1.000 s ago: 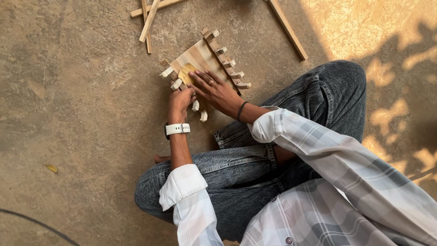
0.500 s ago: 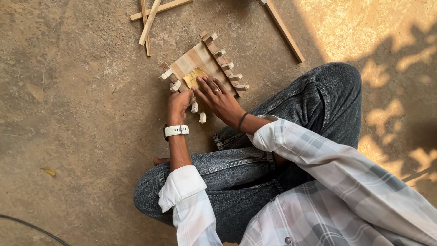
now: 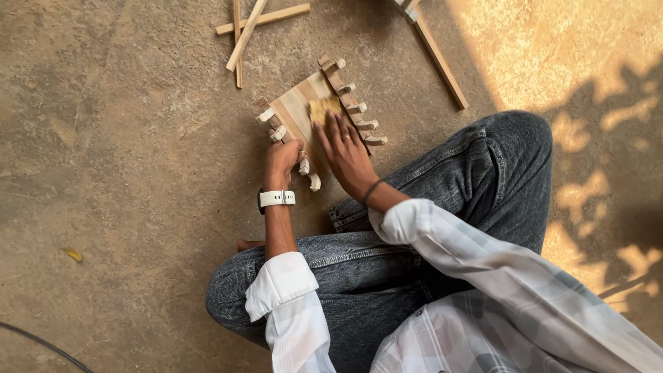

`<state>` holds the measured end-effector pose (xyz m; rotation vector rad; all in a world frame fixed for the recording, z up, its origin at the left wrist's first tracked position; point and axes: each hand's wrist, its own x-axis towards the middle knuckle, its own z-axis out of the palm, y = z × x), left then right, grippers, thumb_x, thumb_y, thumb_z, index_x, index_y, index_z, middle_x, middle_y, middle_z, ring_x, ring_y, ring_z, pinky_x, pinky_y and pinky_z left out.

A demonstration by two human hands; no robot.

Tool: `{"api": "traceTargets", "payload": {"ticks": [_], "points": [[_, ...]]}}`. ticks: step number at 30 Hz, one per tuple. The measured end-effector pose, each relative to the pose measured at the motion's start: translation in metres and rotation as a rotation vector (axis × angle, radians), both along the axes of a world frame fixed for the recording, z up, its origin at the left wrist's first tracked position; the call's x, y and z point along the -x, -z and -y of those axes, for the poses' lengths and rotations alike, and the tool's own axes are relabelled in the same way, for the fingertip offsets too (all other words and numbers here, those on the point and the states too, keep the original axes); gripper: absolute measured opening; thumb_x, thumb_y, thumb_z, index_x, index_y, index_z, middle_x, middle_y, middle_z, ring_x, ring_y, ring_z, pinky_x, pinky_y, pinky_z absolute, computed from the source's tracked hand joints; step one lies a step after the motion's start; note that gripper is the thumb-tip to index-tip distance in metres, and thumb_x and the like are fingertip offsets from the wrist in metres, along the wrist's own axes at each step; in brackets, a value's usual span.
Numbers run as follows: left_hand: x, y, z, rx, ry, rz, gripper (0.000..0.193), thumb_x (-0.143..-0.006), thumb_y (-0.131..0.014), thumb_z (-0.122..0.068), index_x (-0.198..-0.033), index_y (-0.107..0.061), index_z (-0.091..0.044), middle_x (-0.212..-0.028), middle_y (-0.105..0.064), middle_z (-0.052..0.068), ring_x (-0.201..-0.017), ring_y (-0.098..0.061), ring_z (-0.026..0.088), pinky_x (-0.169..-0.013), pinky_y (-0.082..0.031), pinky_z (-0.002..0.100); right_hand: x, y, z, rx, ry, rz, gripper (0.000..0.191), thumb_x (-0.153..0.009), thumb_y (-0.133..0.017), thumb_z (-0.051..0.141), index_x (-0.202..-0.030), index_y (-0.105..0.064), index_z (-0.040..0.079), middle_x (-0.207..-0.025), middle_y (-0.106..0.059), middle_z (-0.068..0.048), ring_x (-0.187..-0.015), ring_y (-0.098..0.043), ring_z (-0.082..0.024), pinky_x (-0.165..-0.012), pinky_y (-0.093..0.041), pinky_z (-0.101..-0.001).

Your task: The person sits cross-legged on the floor and sands a small wooden rack with a sanding block. They hold the rack with one hand and rub the sanding block over the flat surfaces and the pegs, then flip the rack to sand the underside.

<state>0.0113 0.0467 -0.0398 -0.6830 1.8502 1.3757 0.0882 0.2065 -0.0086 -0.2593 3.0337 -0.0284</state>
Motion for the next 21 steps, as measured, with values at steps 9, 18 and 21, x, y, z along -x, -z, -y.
{"api": "traceTargets", "payload": {"ticks": [9,18,21], "points": [[0.002,0.021,-0.001,-0.083,-0.054,-0.116,0.024,-0.078,-0.065,-0.009,-0.095,-0.070,0.006,-0.079,-0.072,0.004,-0.065,-0.065,0.012,-0.066,-0.053,0.032,0.078,0.004,-0.007,-0.005,-0.012,0.011,0.083,-0.091,-0.051,-0.005,-0.165,-0.019,0.012,-0.170,-0.015,-0.023,-0.156,-0.021,-0.039,-0.091,-0.059,-0.0380],[0.004,0.021,-0.011,-0.068,-0.036,-0.120,0.019,-0.077,-0.058,-0.011,-0.075,-0.063,0.006,-0.067,-0.065,0.009,-0.056,-0.056,0.017,-0.054,-0.043,0.035,-0.041,-0.013,-0.017,-0.113,-0.110,0.191,0.084,-0.088,-0.052,-0.003,-0.163,-0.018,0.007,-0.165,-0.016,-0.031,-0.154,-0.024,-0.045,-0.077,-0.062,-0.0342],[0.004,0.021,-0.011,-0.107,-0.015,-0.163,0.018,-0.078,-0.057,-0.011,-0.073,-0.062,0.005,-0.066,-0.058,0.008,-0.054,-0.048,0.016,-0.052,-0.037,0.035,-0.037,-0.014,-0.028,-0.088,-0.142,0.186,0.087,-0.086,-0.053,-0.004,-0.164,-0.019,0.012,-0.168,-0.015,-0.026,-0.155,-0.022,-0.039,-0.074,-0.062,-0.0336]]}}
